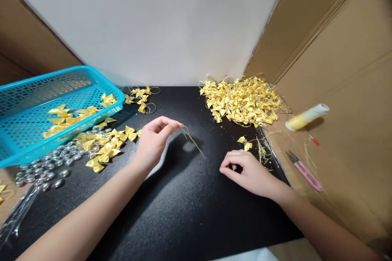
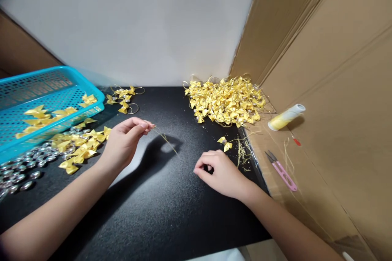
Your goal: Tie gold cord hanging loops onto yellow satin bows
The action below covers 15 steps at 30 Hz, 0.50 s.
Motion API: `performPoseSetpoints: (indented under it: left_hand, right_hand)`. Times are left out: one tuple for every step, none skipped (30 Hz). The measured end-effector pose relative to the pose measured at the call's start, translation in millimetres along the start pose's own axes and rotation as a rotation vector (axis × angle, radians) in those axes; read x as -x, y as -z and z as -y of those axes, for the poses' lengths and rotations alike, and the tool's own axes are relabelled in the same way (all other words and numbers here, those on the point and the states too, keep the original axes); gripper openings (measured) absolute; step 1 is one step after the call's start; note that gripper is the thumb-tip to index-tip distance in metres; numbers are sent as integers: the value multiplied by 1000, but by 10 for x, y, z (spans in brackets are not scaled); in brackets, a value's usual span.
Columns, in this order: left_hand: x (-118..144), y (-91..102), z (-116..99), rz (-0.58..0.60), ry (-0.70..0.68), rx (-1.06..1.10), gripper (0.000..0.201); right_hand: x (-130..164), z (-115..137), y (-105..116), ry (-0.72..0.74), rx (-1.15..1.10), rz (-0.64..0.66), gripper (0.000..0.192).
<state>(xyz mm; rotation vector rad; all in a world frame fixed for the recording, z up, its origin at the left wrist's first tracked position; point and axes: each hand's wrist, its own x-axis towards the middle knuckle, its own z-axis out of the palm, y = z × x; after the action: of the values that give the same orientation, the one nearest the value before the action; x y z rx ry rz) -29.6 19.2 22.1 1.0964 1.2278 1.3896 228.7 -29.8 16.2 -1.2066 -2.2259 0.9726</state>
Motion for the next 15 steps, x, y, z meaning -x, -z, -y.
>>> performPoseSetpoints:
  left_hand:
    - [-3, 21, 8, -8, -2, -10, 13]
    - [-3, 41, 13, -15, -3, -26, 13]
    - [-1, 58, 14, -20, -5, -43, 13]
    - [3, 71, 11, -23, -9, -60, 13]
    - [8, 79, 5, -22, -14, -73, 13]
    - [14, 82, -5, -21, -21, -85, 13]
    - [19, 80, -17, -18, -28, -94, 13]
    - [25, 75, -31, -15, -36, -102, 14]
    - [30, 67, -46, -10, -42, -109, 14]
    - [35, 57, -60, -2, -48, -113, 15]
    - [40, 47, -73, 5, -54, -114, 15]
    - [47, 38, -84, 16, -58, -112, 14]
    - [54, 30, -93, 27, -61, -108, 14]
    - [62, 23, -102, 40, -62, -104, 13]
    - [71, 17, -108, 54, -63, -98, 12]
  right_hand:
    - [20, -6, 46, -7, 57, 28, 13]
    - [34, -7, 91, -18, 100, 41, 12]
    - [40, -4, 129, -28, 123, 37, 9]
    - [37, 2, 155, -37, 132, 14, 4]
    - [21, 13, 168, -39, 130, -25, 2]
    - [-7, 26, 164, -35, 121, -69, 7]
    - [-46, 42, 143, -24, 105, -111, 12]
    - [-97, 60, 108, -9, 81, -144, 17]
    - [-158, 81, 60, 7, 52, -166, 23]
    - [-227, 104, 3, 23, 19, -183, 28]
    - [-301, 128, -59, 39, -18, -196, 33]
    - [-378, 153, -123, 53, -58, -209, 38]
    - [-454, 178, -186, 70, -104, -217, 42]
    - [-525, 201, -246, 87, -166, -214, 44]
    - [-590, 223, -300, 101, -246, -196, 44]
